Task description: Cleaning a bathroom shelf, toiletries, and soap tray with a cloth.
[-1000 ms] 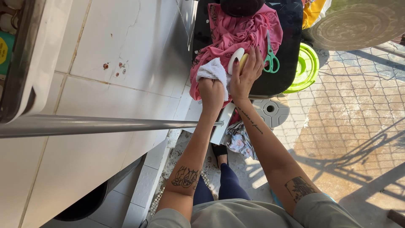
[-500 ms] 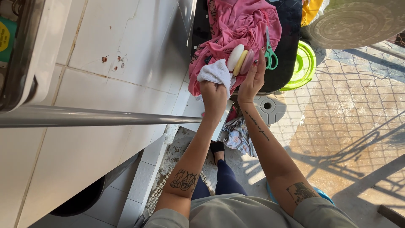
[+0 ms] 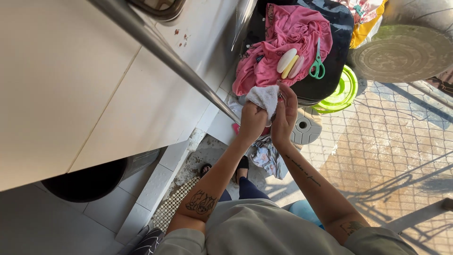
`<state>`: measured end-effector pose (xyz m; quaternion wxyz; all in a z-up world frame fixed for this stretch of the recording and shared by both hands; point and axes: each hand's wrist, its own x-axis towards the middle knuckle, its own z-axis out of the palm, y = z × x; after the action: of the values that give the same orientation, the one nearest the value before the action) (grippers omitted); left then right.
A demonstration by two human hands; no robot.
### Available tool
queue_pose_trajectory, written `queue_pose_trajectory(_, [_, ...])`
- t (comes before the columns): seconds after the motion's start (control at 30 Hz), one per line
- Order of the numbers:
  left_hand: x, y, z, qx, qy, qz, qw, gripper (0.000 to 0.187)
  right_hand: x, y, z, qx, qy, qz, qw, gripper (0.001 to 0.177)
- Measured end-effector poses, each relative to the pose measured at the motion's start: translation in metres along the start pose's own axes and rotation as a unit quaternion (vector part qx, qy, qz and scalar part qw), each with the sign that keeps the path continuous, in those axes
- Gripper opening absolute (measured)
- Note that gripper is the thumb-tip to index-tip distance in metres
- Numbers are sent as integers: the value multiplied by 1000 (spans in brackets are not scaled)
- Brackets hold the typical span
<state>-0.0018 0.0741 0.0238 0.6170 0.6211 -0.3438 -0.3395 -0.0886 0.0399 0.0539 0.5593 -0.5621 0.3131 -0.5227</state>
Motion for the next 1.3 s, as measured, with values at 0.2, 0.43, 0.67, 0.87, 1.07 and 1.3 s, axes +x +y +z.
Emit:
queue_pose_trajectory(0.2, [-45, -6, -36, -128, -31, -61, 989, 32, -42, -49, 38, 10, -74, -28, 997, 39])
queue_pose_trajectory(0.43, [-122, 35, -153, -207, -12, -52, 977, 35, -129, -82, 120, 18, -162, -31, 986, 28])
queue_pose_trajectory(0.67, [-254, 54, -374, -182, 100, -83, 975, 31, -271, -87, 302, 85, -275, 6, 958, 25])
queue_pose_trajectory(0.87, [-375, 40, -564, -367, 257, -28, 894, 33, -409, -71, 481, 166, -432, 74, 883, 31])
queue_pose_trajectory(1.07, [-455, -1, -730, -486, 352, 39, 799, 35, -514, -21, 617, 196, -539, 240, 784, 34])
queue_pose_trajectory(1.3, [-472, -20, -836, -537, 405, 65, 737, 40, -552, -43, 724, 179, -607, 277, 723, 35])
